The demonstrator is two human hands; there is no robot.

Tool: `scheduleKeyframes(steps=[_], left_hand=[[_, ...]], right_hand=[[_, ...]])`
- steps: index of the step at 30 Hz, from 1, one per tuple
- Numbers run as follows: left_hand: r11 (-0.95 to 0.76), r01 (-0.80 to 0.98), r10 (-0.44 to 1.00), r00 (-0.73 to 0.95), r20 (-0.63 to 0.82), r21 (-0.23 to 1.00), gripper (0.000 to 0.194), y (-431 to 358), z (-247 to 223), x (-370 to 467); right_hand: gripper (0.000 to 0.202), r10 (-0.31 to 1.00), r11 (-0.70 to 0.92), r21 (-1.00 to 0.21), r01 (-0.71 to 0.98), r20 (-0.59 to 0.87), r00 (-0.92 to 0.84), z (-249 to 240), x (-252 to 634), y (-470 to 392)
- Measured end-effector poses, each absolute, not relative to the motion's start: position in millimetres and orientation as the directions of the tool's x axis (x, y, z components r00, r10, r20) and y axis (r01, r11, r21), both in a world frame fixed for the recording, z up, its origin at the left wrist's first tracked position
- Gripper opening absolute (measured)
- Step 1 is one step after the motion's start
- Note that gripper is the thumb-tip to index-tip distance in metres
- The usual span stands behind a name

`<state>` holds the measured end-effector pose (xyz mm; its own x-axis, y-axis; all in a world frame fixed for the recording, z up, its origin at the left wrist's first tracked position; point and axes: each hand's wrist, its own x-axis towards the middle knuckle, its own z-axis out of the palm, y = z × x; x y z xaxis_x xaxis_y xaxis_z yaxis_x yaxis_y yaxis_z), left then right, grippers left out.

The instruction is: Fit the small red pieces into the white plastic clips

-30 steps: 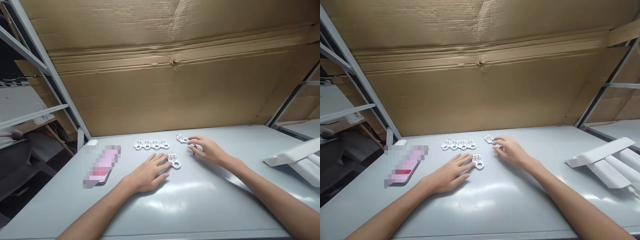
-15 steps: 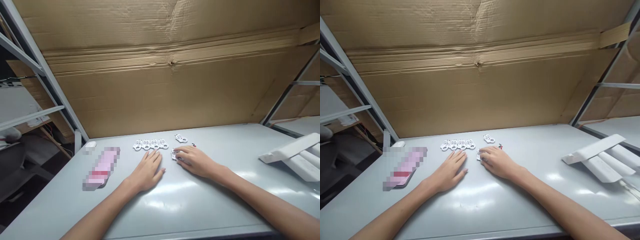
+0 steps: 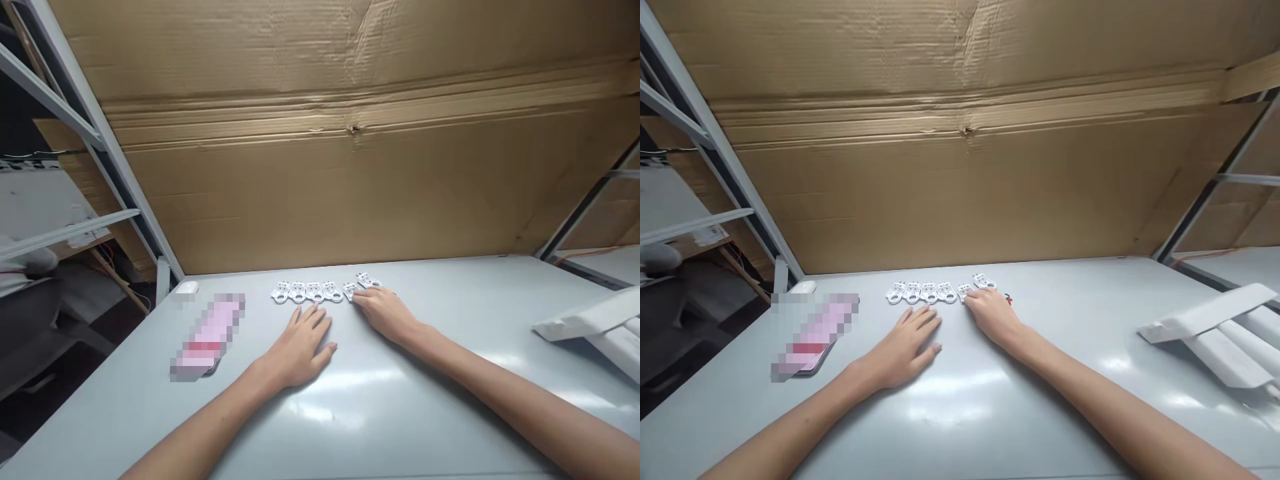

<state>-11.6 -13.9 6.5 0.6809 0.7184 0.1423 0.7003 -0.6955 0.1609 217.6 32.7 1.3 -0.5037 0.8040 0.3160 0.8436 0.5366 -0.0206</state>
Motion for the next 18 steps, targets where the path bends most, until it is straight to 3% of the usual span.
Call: scheduleKeyframes(steps=[8, 13, 18], left_hand=[[-0.686, 0.708, 0.727, 0.677, 0.112, 0.168, 0.041, -15.5, 7.5, -12.7], [-0.694, 0.701, 0.719, 0.681, 0.134, 0.163, 0.041, -14.2, 5.8, -13.2], [-0.696, 0.699, 0.718, 0.678, 0.156, 0.166, 0.040, -13.7, 6.6, -12.9]], right_hand=[[0.033, 0.728, 0.660, -0.100, 0.745, 0.329, -0.601, 7.4, 228.6, 51.7], [0.034, 0.776, 0.588, -0.177, 0.789, 0.400, -0.488, 2.0, 256.0, 53.6], [0.032, 0.847, 0.525, -0.269, 0.807, 0.253, -0.467, 5.5, 268.5, 47.0]])
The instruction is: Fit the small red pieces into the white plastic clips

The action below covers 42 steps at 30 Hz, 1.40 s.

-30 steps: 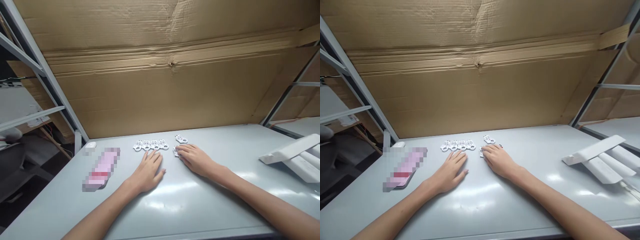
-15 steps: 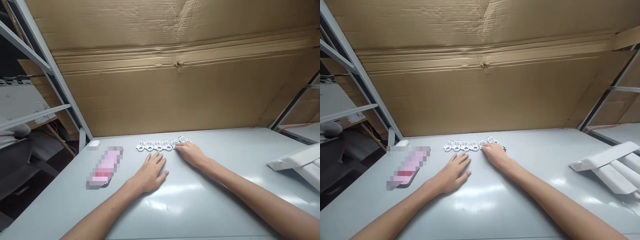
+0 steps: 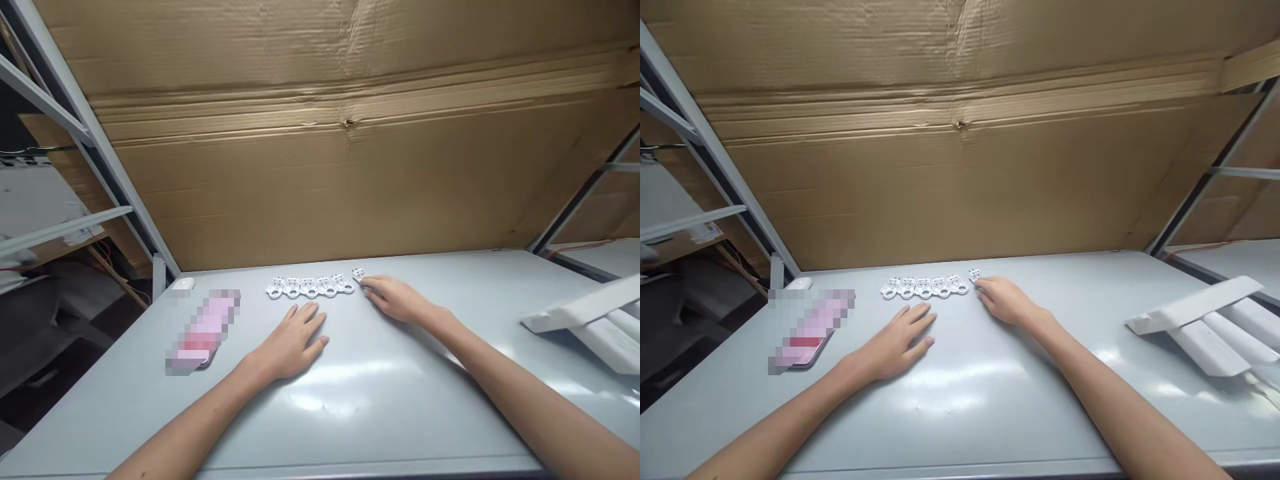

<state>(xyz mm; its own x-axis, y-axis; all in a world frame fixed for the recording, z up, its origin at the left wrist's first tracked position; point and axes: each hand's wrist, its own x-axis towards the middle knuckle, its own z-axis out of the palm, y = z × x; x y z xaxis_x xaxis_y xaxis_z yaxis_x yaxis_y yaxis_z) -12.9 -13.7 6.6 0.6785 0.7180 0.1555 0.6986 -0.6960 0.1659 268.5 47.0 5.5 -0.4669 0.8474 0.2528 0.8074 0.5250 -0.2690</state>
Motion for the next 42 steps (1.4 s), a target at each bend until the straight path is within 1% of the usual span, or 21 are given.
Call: scheduleKeyframes(steps=[2, 5, 8, 11, 13, 15, 18, 21, 23, 25, 27, 29, 32, 35, 37, 42], left_hand=[[-0.696, 0.699, 0.718, 0.678, 0.160, 0.162, 0.039, -13.6, 6.9, -13.0], [-0.702, 0.694, 0.712, 0.684, 0.160, 0.157, 0.040, -13.5, 7.2, -13.3], [-0.703, 0.693, 0.711, 0.686, 0.157, 0.158, 0.041, -13.6, 7.9, -13.2], [-0.701, 0.697, 0.713, 0.684, 0.154, 0.151, 0.041, -13.9, 9.0, -12.5], [-0.699, 0.701, 0.715, 0.683, 0.146, 0.141, 0.041, -13.9, 9.8, -12.0], [-0.697, 0.705, 0.717, 0.683, 0.142, 0.131, 0.041, -14.0, 10.7, -11.8], [-0.698, 0.705, 0.716, 0.684, 0.141, 0.123, 0.041, -14.3, 11.8, -11.9], [-0.694, 0.709, 0.720, 0.682, 0.130, 0.125, 0.041, -14.8, 12.4, -12.0], [-0.686, 0.715, 0.727, 0.675, 0.125, 0.132, 0.041, -15.0, 11.9, -12.0], [-0.676, 0.722, 0.737, 0.664, 0.127, 0.147, 0.043, -15.2, 10.8, -12.1], [-0.665, 0.729, 0.747, 0.652, 0.131, 0.165, 0.048, -15.2, 9.5, -12.3], [-0.656, 0.733, 0.755, 0.642, 0.134, 0.181, 0.052, -15.1, 8.4, -12.7], [-0.654, 0.731, 0.756, 0.640, 0.136, 0.195, 0.054, -14.8, 7.5, -13.3], [-0.672, 0.714, 0.740, 0.653, 0.162, 0.196, 0.053, -14.4, 6.3, -13.8], [-0.691, 0.697, 0.722, 0.664, 0.193, 0.191, 0.052, -14.1, 5.3, -14.0], [-0.746, 0.631, 0.665, 0.694, 0.275, 0.213, 0.043, -13.6, 4.6, -13.0]], right_hand=[[0.031, 0.860, 0.505, -0.287, 0.814, 0.249, -0.445, 7.0, 268.8, 45.5], [0.032, 0.864, 0.477, -0.289, 0.830, 0.327, -0.382, 3.0, 270.0, 48.6], [0.039, 0.857, 0.467, -0.283, 0.838, 0.378, -0.351, -6.4, 273.9, 55.3], [0.046, 0.869, 0.465, -0.312, 0.828, 0.338, -0.361, -14.2, 278.0, 60.6], [0.044, 0.878, 0.462, -0.326, 0.825, 0.298, -0.374, -15.9, 278.8, 62.5], [0.041, 0.881, 0.458, -0.314, 0.832, 0.287, -0.376, -14.5, 277.5, 63.3], [0.040, 0.876, 0.448, -0.293, 0.845, 0.332, -0.350, -7.4, 273.8, 61.9], [0.039, 0.861, 0.451, -0.313, 0.836, 0.398, -0.315, 2.6, 268.4, 54.1], [0.037, 0.845, 0.494, -0.334, 0.803, 0.404, -0.351, 8.5, 261.8, 43.9], [0.035, 0.814, 0.570, -0.344, 0.746, 0.358, -0.457, 12.3, 251.5, 30.8], [0.032, 0.770, 0.637, -0.316, 0.703, 0.301, -0.563, 13.8, 238.6, 17.8], [0.030, 0.738, 0.674, -0.288, 0.680, 0.288, -0.610, 13.7, 226.3, 8.0], [0.030, 0.707, 0.707, -0.310, 0.635, 0.337, -0.622, 11.9, 216.3, 2.7], [0.028, 0.695, 0.718, -0.353, 0.600, 0.404, -0.594, 9.1, 217.7, 6.3], [0.029, 0.697, 0.715, -0.358, 0.600, 0.436, -0.570, 6.3, 221.4, 10.0], [0.025, 0.688, 0.725, -0.364, 0.585, 0.426, -0.588, -1.1, 225.6, 13.9]])
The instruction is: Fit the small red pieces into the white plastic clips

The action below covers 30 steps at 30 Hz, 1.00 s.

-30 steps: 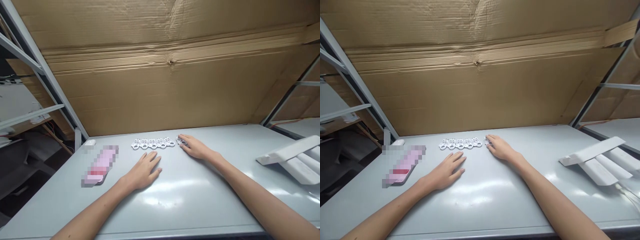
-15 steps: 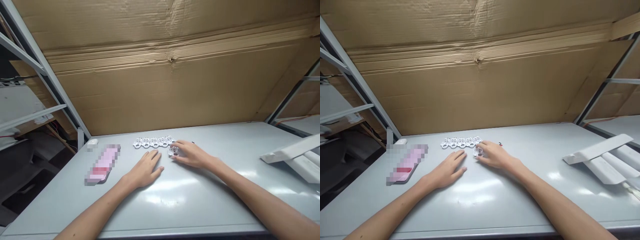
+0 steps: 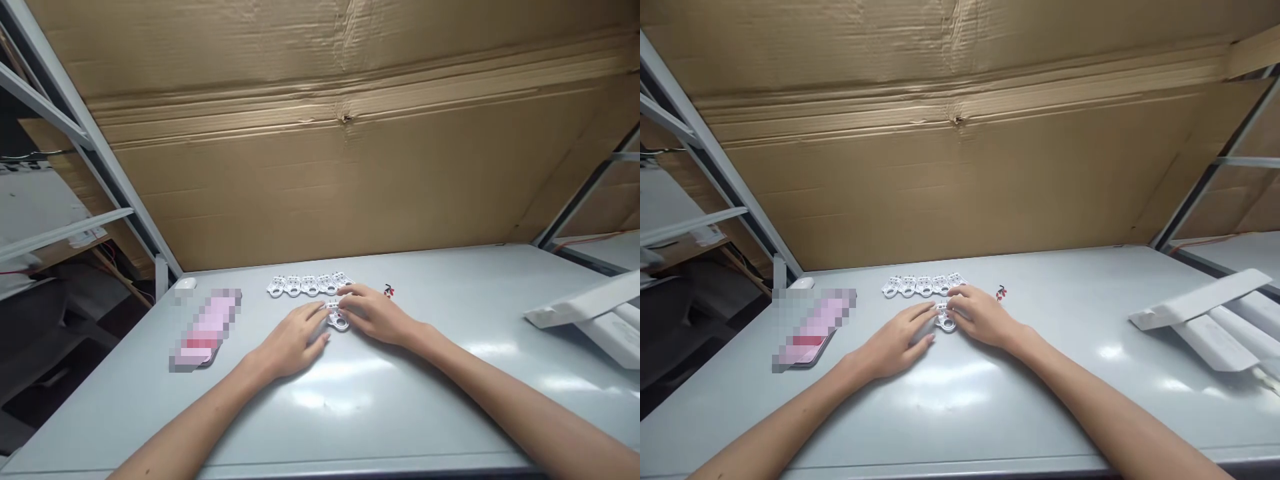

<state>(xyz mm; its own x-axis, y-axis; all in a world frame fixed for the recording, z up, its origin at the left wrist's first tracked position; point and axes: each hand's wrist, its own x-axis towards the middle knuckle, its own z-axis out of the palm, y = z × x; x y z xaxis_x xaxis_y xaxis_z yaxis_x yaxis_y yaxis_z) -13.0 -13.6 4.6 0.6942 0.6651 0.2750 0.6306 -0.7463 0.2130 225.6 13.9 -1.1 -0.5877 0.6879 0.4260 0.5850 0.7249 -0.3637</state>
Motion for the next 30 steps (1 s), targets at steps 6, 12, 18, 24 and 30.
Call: scheduleKeyframes(steps=[6, 12, 18, 24, 30], left_hand=[[-0.791, 0.568, 0.612, 0.736, 0.290, 0.226, 0.034, -12.4, 6.5, -12.1], [-0.803, 0.552, 0.596, 0.743, 0.306, 0.225, 0.034, -11.3, 6.7, -12.2], [-0.799, 0.556, 0.602, 0.742, 0.296, 0.230, 0.033, -12.4, 8.6, -11.4], [-0.787, 0.580, 0.617, 0.735, 0.280, 0.211, 0.033, -12.2, 6.7, -12.7], [-0.797, 0.560, 0.604, 0.738, 0.301, 0.228, 0.031, -11.9, 7.5, -11.1]], right_hand=[[0.021, 0.688, 0.726, -0.405, 0.556, 0.424, -0.589, -3.9, 222.0, 13.7], [0.025, 0.660, 0.750, -0.370, 0.549, 0.477, -0.581, -8.9, 220.7, 16.2], [0.022, 0.749, 0.662, -0.572, 0.484, 0.482, -0.454, 2.5, 215.4, 11.8], [0.020, 0.962, 0.054, -0.987, -0.149, 0.092, -0.258, 16.9, 216.7, 12.3], [0.032, 0.913, -0.286, -0.890, -0.355, -0.141, -0.382, 10.0, 217.7, 11.5]])
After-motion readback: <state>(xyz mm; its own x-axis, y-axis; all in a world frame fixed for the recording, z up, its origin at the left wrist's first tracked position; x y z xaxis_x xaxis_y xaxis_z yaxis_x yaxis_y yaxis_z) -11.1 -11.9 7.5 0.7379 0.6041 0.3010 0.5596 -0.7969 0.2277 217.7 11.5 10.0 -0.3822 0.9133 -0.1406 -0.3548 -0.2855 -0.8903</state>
